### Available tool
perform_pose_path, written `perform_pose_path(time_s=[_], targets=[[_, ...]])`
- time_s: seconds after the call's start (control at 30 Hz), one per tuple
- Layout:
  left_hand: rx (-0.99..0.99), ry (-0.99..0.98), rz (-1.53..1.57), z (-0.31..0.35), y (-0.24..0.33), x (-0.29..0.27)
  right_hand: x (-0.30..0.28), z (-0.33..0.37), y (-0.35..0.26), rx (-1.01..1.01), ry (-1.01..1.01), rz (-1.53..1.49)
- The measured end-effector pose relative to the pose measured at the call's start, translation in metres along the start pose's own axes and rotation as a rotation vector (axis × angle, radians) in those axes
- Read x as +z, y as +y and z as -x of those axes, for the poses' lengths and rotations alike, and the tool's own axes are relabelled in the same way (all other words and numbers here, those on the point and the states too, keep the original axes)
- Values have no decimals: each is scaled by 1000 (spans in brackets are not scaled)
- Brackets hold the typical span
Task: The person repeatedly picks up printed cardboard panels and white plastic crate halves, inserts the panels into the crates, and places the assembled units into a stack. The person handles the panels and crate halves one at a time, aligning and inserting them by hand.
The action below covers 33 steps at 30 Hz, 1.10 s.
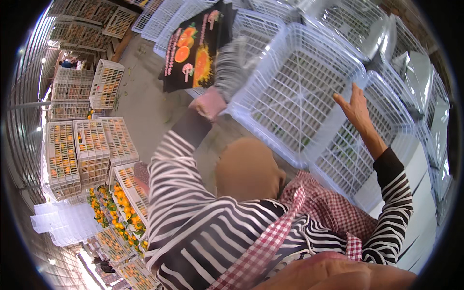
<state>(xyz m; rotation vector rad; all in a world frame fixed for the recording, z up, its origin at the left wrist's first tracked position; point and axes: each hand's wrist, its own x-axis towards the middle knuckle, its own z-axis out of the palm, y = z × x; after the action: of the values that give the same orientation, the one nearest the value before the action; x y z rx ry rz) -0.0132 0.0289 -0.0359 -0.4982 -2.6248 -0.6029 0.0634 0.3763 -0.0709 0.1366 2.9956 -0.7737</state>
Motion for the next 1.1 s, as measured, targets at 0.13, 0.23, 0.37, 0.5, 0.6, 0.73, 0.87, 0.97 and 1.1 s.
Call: perform_pose_path(time_s=[0.13, 0.23, 0.37, 0.5, 0.6, 0.73, 0.87, 0.97, 1.1], targets=[[-357, 56, -367, -2, -124, -47, 27, -29, 13, 160, 105, -155], [-465, 443, -317, 42, -166, -77, 26, -30, 36, 176, 155, -113], [-1126, 585, 765, 113, -182, -76, 21, -27, 38, 322, 191, -252], [-1377, 204, 1273, 144, -197, -17, 34, -15, 34, 537, -1, -742], [-1245, 443, 1246, 145, -207, 15, 60, -7, 48, 492, -25, -938], [-1343, 555, 1192, 147, -207, 21, 86, -8, 75, 454, 94, -753], [-1172, 559, 1150, 149, -210, 23, 92, -6, 83, 457, 138, -611], [-1263, 510, 1016, 144, -221, 32, 94, -3, 78, 432, 139, -687], [-1086, 594, 1088, 137, -229, 37, 102, -1, 72, 463, 90, -626]])
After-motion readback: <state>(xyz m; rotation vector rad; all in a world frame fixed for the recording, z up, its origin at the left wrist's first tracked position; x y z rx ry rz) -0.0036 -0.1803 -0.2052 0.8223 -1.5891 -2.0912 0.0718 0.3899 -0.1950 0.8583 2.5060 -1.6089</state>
